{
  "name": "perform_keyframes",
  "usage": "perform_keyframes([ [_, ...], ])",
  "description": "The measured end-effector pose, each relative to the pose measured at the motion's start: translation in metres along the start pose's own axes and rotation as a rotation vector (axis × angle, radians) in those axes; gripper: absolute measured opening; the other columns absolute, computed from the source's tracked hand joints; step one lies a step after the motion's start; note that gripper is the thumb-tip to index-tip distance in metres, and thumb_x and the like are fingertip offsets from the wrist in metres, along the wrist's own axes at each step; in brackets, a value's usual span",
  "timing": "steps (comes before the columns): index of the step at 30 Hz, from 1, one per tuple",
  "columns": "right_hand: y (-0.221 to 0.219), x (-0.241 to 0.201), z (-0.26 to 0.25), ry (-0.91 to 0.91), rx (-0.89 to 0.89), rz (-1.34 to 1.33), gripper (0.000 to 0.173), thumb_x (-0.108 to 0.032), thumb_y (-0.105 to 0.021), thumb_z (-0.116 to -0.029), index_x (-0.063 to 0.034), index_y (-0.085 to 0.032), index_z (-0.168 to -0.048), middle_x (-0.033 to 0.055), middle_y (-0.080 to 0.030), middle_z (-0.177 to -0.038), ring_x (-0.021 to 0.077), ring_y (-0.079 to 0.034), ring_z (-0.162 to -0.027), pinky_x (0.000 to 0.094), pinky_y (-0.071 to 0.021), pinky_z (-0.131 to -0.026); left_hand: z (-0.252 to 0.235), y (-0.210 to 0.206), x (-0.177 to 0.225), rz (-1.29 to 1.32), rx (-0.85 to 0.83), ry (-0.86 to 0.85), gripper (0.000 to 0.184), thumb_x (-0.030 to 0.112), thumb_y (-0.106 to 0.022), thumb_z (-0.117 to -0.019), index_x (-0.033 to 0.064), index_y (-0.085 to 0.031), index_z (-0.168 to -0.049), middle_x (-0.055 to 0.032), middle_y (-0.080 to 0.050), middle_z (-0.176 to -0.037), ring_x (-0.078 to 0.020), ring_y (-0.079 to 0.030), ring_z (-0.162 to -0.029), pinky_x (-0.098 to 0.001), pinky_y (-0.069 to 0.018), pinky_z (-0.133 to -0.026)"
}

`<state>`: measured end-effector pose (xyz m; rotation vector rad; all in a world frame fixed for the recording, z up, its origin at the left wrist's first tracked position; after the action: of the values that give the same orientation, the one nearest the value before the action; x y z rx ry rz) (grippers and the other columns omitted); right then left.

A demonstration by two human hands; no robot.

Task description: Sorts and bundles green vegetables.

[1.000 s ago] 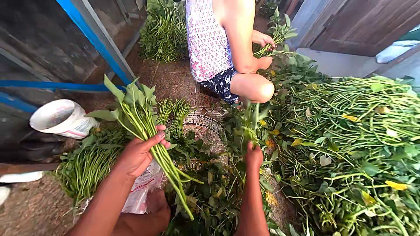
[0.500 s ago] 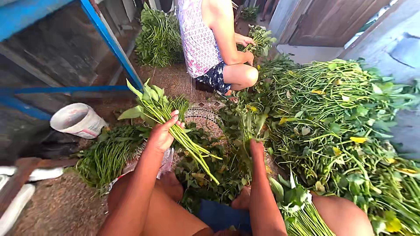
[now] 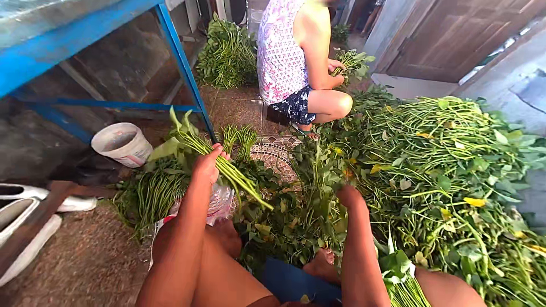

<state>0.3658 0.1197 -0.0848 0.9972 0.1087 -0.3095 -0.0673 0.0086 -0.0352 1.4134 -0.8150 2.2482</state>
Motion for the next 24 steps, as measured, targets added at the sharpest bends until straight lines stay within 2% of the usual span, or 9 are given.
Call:
perform_keyframes([
  [2, 0.034, -0.004, 0.018, -0.016, 0.145, -0.088, 0.043, -0.026, -0.05, -0.1077, 0.0071, -0.059, -0.134, 0.0317, -0.057, -0.138, 0.0461, -0.053, -0.133, 0.0644, -0.0405, -0.109, -0.012, 0.002, 0.002, 0.077, 0.06, -0.004, 0.028, 0.008, -0.056, -0.1044, -0.0001, -0.052, -0.131, -0.0078, -0.059, -0.098, -0.0128, -0.062, -0.075, -0.0298, -0.0573, -0.075],
  [4, 0.055, -0.004, 0.028, 0.005, 0.218, -0.163, 0.047, -0.034, -0.056, -0.106, 0.0057, -0.062, -0.131, 0.0318, -0.06, -0.134, 0.0467, -0.055, -0.13, 0.0655, -0.0405, -0.108, -0.017, 0.0, 0.0, 0.128, 0.072, 0.007, 0.029, 0.007, -0.056, -0.1044, 0.0002, -0.051, -0.132, -0.0091, -0.058, -0.102, -0.0138, -0.061, -0.078, -0.0306, -0.0567, -0.077],
  [9, 0.075, 0.0, 0.041, 0.064, 0.25, -0.167, 0.047, -0.031, -0.067, -0.0998, 0.0024, -0.063, -0.133, 0.0305, -0.062, -0.132, 0.0467, -0.056, -0.129, 0.0658, -0.0398, -0.109, -0.015, -0.017, -0.009, 0.096, 0.022, 0.017, 0.023, 0.008, -0.056, -0.1044, 0.0017, -0.054, -0.126, -0.0059, -0.057, -0.093, -0.0125, -0.061, -0.073, -0.0298, -0.0571, -0.073],
  [12, 0.084, 0.003, 0.055, 0.102, 0.388, -0.256, 0.039, -0.028, -0.061, -0.1036, 0.0025, -0.066, -0.127, 0.0298, -0.065, -0.125, 0.0457, -0.06, -0.123, 0.0636, -0.0426, -0.105, -0.011, -0.03, -0.017, 0.026, -0.059, 0.017, 0.023, 0.007, -0.056, -0.1043, 0.0014, -0.054, -0.126, -0.0053, -0.059, -0.093, -0.0121, -0.062, -0.073, -0.0295, -0.0574, -0.074],
  [15, 0.093, 0.008, 0.073, 0.121, 0.549, -0.372, 0.047, -0.035, -0.046, -0.1103, 0.0063, -0.066, -0.123, 0.0313, -0.067, -0.117, 0.0463, -0.063, -0.115, 0.063, -0.0443, -0.1, -0.005, -0.043, -0.029, -0.023, -0.139, 0.038, 0.022, 0.008, -0.057, -0.104, 0.002, -0.056, -0.125, -0.0042, -0.06, -0.088, -0.0124, -0.062, -0.071, -0.0305, -0.0582, -0.073],
  [18, 0.091, 0.01, 0.074, 0.162, 0.671, -0.559, 0.045, -0.028, -0.039, -0.1123, 0.0077, -0.066, -0.118, 0.0276, -0.067, -0.101, 0.0381, -0.066, -0.095, 0.0564, -0.0491, -0.088, 0.0, -0.056, -0.035, -0.071, -0.204, 0.057, 0.022, 0.011, -0.058, -0.1047, 0.0012, -0.057, -0.124, -0.0058, -0.061, -0.087, -0.0143, -0.063, -0.072, -0.0316, -0.0586, -0.074],
  [20, 0.071, 0.011, 0.063, 0.266, 0.632, -0.84, 0.037, -0.025, -0.039, -0.1122, 0.0034, -0.063, -0.115, 0.0073, -0.056, -0.079, 0.0149, -0.054, -0.066, 0.034, -0.048, -0.065, 0.005, -0.063, -0.039, -0.085, -0.238, 0.069, 0.017, 0.01, -0.056, -0.1049, 0.0006, -0.058, -0.119, -0.0056, -0.06, -0.085, -0.0135, -0.063, -0.069, -0.03, -0.0589, -0.071],
  [22, 0.047, -0.005, 0.055, 0.427, 0.417, -1.149, 0.029, -0.016, -0.041, -0.1109, 0.0037, -0.056, -0.125, 0.0048, -0.065, -0.092, 0.0087, -0.062, -0.07, 0.0264, -0.0546, -0.067, 0.004, -0.069, -0.041, -0.072, -0.268, 0.069, 0.013, 0.008, -0.055, -0.105, -0.0004, -0.058, -0.115, -0.0054, -0.061, -0.082, -0.0141, -0.064, -0.068, -0.0299, -0.0594, -0.071],
  [24, 0.019, -0.027, 0.056, 0.558, 0.203, -1.318, 0.024, -0.005, -0.045, -0.106, 0.0048, -0.055, -0.125, 0.0099, -0.07, -0.103, 0.0141, -0.069, -0.081, 0.0301, -0.0594, -0.076, 0.002, -0.072, -0.04, -0.035, -0.288, 0.072, 0.012, 0.007, -0.054, -0.1053, -0.0008, -0.057, -0.114, -0.0055, -0.062, -0.081, -0.0144, -0.064, -0.068, -0.0295, -0.059, -0.071],
])
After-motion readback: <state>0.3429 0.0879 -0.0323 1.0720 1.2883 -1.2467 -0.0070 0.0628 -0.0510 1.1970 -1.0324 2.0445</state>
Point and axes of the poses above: each hand's wrist, its own z-axis away from the middle knuckle, its own y-axis out of the back of the hand, x = y × z, the point moved 8 cm from there along -z, towards the middle knuckle
